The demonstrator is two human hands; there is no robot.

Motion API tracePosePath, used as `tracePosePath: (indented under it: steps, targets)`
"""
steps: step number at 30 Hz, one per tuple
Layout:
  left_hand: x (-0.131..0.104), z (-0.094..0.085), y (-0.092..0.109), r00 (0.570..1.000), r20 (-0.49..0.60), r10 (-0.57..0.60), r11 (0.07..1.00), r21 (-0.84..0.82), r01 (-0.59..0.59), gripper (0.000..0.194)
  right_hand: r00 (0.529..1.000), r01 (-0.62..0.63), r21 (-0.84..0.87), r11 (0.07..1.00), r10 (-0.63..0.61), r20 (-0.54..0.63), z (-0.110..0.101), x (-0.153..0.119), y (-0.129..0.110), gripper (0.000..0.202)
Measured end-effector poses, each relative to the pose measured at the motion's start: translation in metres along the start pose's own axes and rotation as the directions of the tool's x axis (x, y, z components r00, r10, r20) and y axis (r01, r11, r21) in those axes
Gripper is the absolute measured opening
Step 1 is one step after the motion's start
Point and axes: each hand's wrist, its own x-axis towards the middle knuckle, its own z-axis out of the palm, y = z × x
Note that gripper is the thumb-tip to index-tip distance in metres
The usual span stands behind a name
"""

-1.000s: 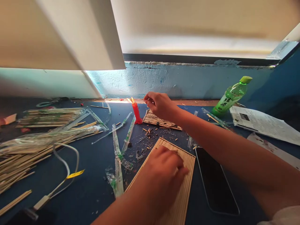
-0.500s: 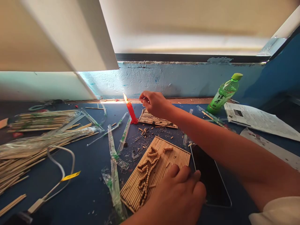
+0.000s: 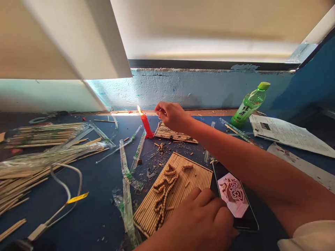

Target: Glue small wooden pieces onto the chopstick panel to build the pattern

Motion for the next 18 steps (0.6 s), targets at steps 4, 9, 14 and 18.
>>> tracePosePath:
  steps: [4, 9, 14, 18]
  targets:
    - [-0.0020, -0.0010, -0.0029, 0.998, -0.060, -0.005, 0.998, -0.058, 0.002, 0.025, 1.000, -0.006, 0.002, 1.000, 0.006, -0.003, 0.0009, 0.0009, 0.0002, 0.019]
    - [-0.0050, 0.0007, -0.0065, 0.995, -0.102, -0.003, 0.996, -0.086, -0.006, 0.025, 1.000, 0.001, -0.009, 1.000, -0.001, -0.023, 0.0010, 0.0009, -0.0007, 0.019]
    - [-0.0060, 0.0021, -0.0072, 0.991, -0.130, 0.013, 0.994, -0.107, -0.028, 0.023, 0.999, 0.006, -0.003, 1.000, -0.006, -0.032, 0.0019, 0.0018, -0.0005, 0.020]
    - [-0.0056, 0.0004, -0.0078, 0.988, -0.157, 0.014, 0.983, -0.177, -0.042, 0.022, 0.999, 0.018, 0.011, 1.000, -0.018, -0.045, 0.0032, 0.0025, -0.0006, 0.019]
